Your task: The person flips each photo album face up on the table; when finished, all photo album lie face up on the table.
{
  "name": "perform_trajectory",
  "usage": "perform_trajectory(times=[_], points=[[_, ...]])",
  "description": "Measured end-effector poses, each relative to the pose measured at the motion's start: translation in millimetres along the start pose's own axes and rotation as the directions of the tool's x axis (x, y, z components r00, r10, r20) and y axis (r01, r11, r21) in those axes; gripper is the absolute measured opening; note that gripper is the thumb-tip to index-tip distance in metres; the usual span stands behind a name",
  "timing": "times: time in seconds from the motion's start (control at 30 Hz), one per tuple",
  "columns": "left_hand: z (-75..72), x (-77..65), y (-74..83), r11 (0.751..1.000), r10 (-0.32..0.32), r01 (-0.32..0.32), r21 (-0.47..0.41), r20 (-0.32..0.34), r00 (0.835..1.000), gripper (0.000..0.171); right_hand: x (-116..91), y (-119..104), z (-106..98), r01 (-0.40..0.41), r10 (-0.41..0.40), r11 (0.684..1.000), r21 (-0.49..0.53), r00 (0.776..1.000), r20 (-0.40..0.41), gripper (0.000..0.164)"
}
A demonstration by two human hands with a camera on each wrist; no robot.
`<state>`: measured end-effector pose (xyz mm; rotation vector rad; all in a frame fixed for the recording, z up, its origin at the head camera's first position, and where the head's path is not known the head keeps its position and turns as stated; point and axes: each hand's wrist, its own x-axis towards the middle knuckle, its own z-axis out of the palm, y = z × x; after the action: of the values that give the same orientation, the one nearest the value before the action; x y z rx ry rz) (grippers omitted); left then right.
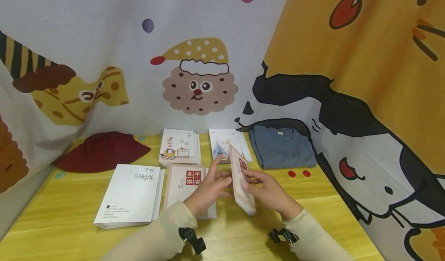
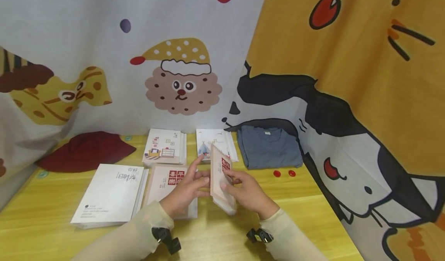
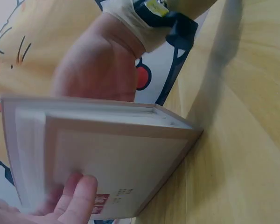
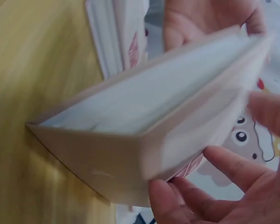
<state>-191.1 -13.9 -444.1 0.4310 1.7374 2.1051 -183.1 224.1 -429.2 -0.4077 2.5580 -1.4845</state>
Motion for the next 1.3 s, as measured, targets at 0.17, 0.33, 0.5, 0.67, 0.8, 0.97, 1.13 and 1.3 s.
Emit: perform_trajectory(times=[0.17, 0.33, 0.5, 0.67, 0.8, 0.97, 1.13, 1.3], points=[[0.9, 2.8, -2.0, 0.999, -0.029, 0.032, -0.027, 0.103, 0.994, 0.07, -4, -9, -3, -0.027, 0.016, 0.977, 0.212, 0.998, 0.054, 0.059], [3.2, 4.4, -8.5, 0.994, -0.102, 0.094, 0.049, 0.182, 0.978, 0.067, -4, -13, -9, -0.111, 0.097, 0.947, 0.301, 0.993, 0.06, 0.079], [1.7, 6.2, -11.8, 0.989, -0.133, 0.12, 0.084, 0.169, 0.977, 0.069, -3, -11, -18, -0.159, 0.159, 0.969, 0.192, 0.987, 0.011, 0.109], [-1.8, 9.2, -15.9, 0.983, -0.161, 0.147, 0.106, 0.14, 0.977, 0.076, -3, -4, -23, -0.184, 0.178, 0.979, -0.087, 0.981, -0.074, 0.096], [-4.4, 11.7, -21.1, 0.982, -0.166, 0.155, 0.113, 0.099, 0.981, 0.08, -3, 3, -23, -0.231, 0.217, 0.953, -0.196, 0.972, -0.087, 0.065], [-6.9, 14.1, -24.1, 0.974, -0.158, 0.155, 0.167, 0.004, 0.988, 0.08, -3, 9, -27, -0.241, 0.227, 0.944, -0.226, 0.97, -0.084, 0.06], [-8.8, 16.6, -26.0, 0.976, -0.164, 0.167, 0.14, -0.029, 0.986, 0.078, -5, 17, -30, -0.229, 0.219, 0.938, -0.261, 0.974, -0.065, 0.066], [-8.7, 17.3, -28.7, 0.974, -0.191, 0.196, 0.111, -0.051, 0.98, 0.078, -4, 23, -32, -0.268, 0.27, 0.938, -0.219, 0.963, -0.02, 0.063]])
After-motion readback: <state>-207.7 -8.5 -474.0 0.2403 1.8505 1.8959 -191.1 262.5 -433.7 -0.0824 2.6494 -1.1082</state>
